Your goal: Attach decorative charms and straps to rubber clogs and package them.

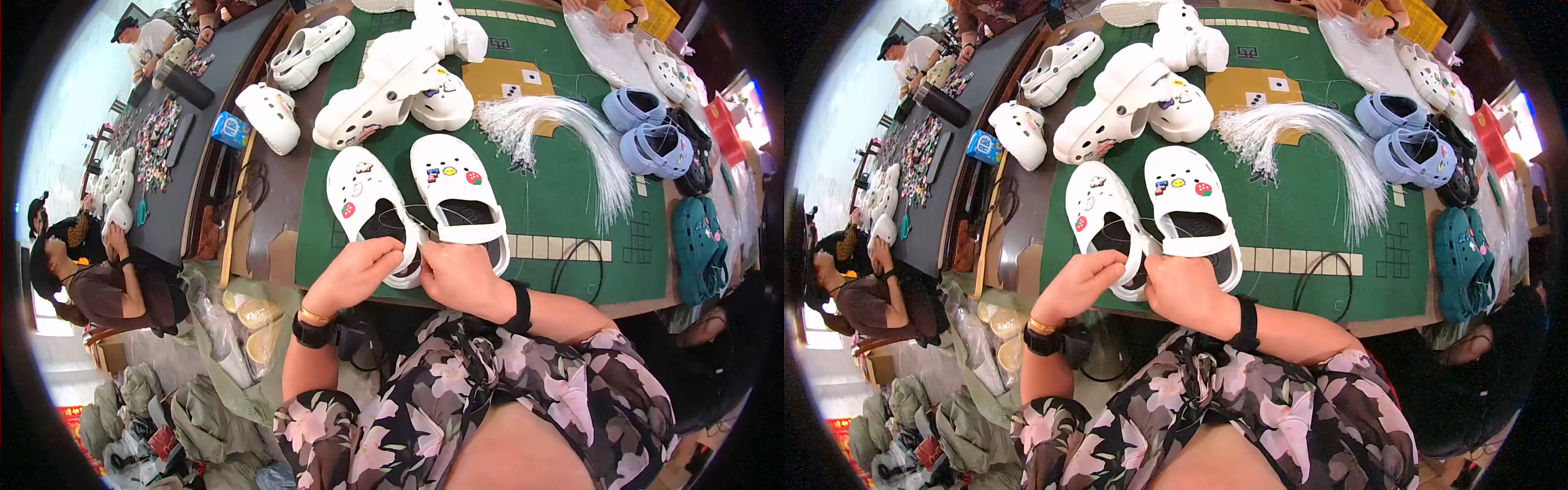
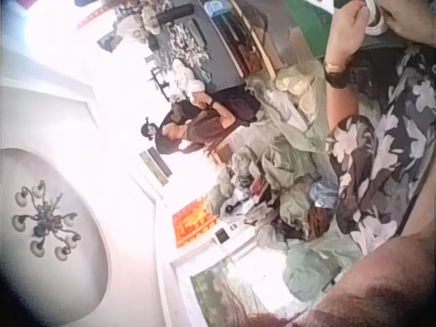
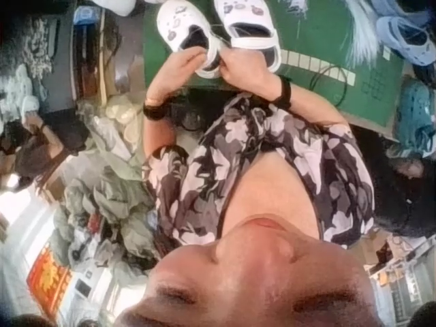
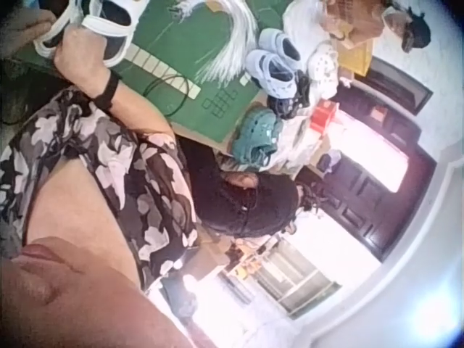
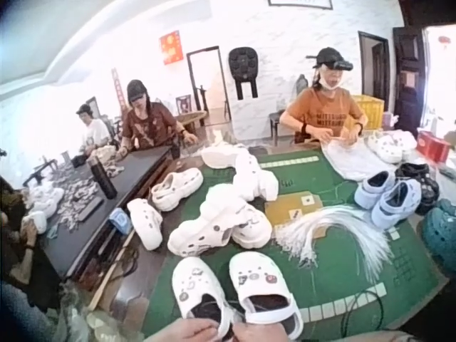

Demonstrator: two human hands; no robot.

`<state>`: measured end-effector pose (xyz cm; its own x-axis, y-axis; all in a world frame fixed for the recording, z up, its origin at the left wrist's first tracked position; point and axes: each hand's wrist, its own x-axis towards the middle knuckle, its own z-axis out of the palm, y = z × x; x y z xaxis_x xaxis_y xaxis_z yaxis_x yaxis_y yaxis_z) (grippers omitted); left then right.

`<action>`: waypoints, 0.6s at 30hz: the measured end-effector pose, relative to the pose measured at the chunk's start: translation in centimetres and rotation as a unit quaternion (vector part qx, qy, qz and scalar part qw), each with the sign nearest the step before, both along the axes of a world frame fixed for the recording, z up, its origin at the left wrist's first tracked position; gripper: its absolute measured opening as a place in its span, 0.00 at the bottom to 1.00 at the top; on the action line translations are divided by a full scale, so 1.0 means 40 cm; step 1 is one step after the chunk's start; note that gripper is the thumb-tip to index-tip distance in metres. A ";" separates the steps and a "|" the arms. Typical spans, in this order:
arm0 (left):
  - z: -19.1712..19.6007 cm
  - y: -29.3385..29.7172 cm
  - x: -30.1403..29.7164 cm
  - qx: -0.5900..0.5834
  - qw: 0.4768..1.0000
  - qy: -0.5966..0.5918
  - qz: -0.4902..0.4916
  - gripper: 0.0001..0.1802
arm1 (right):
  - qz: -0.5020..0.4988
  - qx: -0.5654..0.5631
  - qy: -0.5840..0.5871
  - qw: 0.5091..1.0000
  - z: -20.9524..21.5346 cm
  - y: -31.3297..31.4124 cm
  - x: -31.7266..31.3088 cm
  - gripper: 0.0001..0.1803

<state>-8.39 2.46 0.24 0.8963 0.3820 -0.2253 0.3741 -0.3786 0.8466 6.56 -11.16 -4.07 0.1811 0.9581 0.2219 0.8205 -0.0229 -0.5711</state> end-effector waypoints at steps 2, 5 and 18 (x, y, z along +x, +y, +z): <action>-0.005 0.008 -0.008 -0.066 0.997 -0.015 0.031 0.11 | 0.003 -0.011 -0.004 1.000 0.006 0.001 -0.004 0.07; -0.028 0.020 -0.014 -0.030 0.997 -0.069 0.012 0.11 | 0.003 -0.010 -0.002 1.000 0.008 0.006 -0.007 0.07; -0.001 0.020 0.020 -0.072 0.997 0.006 -0.005 0.10 | -0.040 -0.029 0.010 0.999 0.015 0.022 -0.018 0.07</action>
<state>-7.61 3.27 0.20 0.8964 0.3366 -0.2886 0.3821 -0.2563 0.8879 5.85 -10.26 -3.46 0.2624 0.9512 0.1622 0.8028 -0.1220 -0.5837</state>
